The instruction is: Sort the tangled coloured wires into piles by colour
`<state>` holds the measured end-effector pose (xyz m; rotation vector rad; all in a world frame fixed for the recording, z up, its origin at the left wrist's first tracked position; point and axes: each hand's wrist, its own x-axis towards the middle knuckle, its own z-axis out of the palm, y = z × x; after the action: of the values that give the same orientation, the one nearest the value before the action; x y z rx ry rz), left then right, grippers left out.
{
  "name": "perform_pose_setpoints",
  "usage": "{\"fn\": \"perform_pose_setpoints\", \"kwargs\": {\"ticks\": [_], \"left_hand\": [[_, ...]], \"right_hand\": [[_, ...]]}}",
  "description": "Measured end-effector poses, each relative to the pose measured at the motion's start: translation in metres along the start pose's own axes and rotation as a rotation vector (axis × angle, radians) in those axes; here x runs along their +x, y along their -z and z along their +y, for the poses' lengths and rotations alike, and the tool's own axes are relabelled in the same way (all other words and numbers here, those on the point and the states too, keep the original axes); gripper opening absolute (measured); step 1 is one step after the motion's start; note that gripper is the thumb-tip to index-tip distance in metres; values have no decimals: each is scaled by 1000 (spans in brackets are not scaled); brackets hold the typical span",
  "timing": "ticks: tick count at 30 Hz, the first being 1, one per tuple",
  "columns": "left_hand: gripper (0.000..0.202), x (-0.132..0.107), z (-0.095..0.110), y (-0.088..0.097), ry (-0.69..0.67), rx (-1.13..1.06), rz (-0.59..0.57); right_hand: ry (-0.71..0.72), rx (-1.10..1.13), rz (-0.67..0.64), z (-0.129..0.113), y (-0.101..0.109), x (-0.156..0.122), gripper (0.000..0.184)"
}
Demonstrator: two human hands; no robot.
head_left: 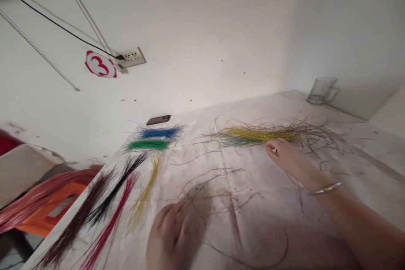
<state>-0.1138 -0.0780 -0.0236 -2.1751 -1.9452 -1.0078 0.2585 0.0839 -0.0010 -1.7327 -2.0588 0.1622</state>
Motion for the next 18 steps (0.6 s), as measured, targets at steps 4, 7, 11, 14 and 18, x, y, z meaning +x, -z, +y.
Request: {"fn": "perform_pose_setpoints", "kwargs": {"ticks": [4, 7, 11, 14, 18], "left_hand": [[22, -5, 0, -8, -65, -59, 18], [19, 1, -1, -7, -37, -105, 24], [20, 5, -3, -5, -24, -123, -5], [20, 6, -6, -6, -33, -125, -26], [20, 6, -8, -6, -34, -132, -40]], "right_hand": [[-153, -40, 39, 4, -9, 29, 17], [-329, -59, 7, 4, -17, 40, 32], [-442, -19, -13, 4, -26, 43, 28], [-441, 104, 19, 8, -28, 43, 25], [-423, 275, 71, 8, -18, 38, 33]]}}
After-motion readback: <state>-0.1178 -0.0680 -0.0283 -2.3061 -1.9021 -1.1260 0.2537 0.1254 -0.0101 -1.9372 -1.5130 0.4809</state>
